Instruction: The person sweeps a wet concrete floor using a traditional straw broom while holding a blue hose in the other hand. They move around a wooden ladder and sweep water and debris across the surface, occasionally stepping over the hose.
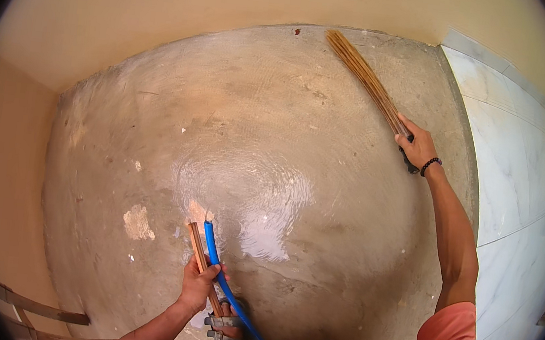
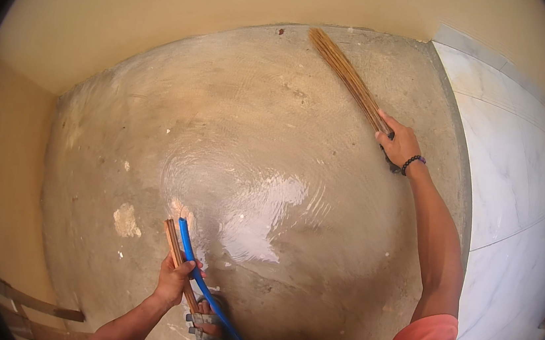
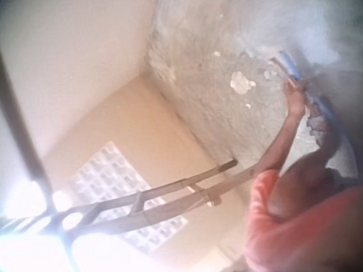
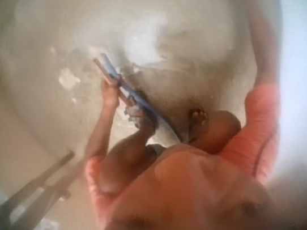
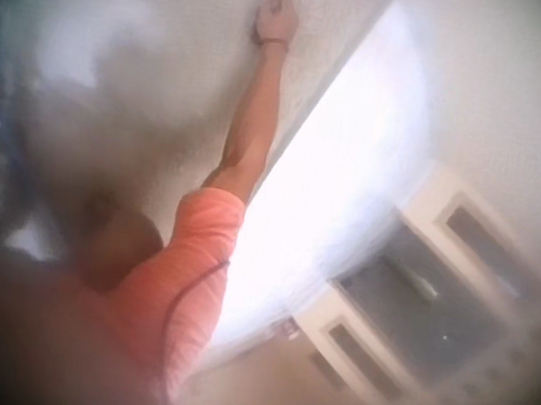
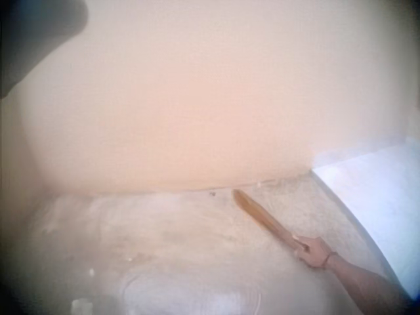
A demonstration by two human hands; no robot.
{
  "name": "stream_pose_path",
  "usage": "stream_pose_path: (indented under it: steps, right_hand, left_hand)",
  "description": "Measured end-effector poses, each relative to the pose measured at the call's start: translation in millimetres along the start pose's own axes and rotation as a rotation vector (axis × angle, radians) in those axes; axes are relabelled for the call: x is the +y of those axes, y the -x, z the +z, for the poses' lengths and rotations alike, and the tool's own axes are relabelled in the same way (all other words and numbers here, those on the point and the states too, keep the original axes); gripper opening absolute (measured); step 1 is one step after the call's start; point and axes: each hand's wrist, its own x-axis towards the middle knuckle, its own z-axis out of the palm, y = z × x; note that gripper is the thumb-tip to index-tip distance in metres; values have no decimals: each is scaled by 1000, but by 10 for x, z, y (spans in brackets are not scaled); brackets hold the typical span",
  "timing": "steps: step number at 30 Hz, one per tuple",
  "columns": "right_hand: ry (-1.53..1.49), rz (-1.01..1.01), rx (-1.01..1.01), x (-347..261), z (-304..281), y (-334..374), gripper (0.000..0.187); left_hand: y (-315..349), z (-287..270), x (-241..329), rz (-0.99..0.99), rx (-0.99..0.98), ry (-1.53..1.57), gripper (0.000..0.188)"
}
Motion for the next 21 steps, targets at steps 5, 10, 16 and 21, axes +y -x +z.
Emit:
stream_pose_path:
  steps: [5,10,16,21]
  right_hand:
    - [-60,54,190,-243,404,-5,61]
    - [-129,130,195,-1230,1318,-443,64]
    - [41,-492,-342,-2765,1822,-250,61]
    - [-449,-352,50,-2472,2076,610,62]
  left_hand:
    - [26,9,30,-41,-27,76,18]
    - [17,-138,-16,-41,25,176,17]
    - [-56,-267,-124,-53,55,267,19]
    - [16,-369,-247,-34,127,330,20]
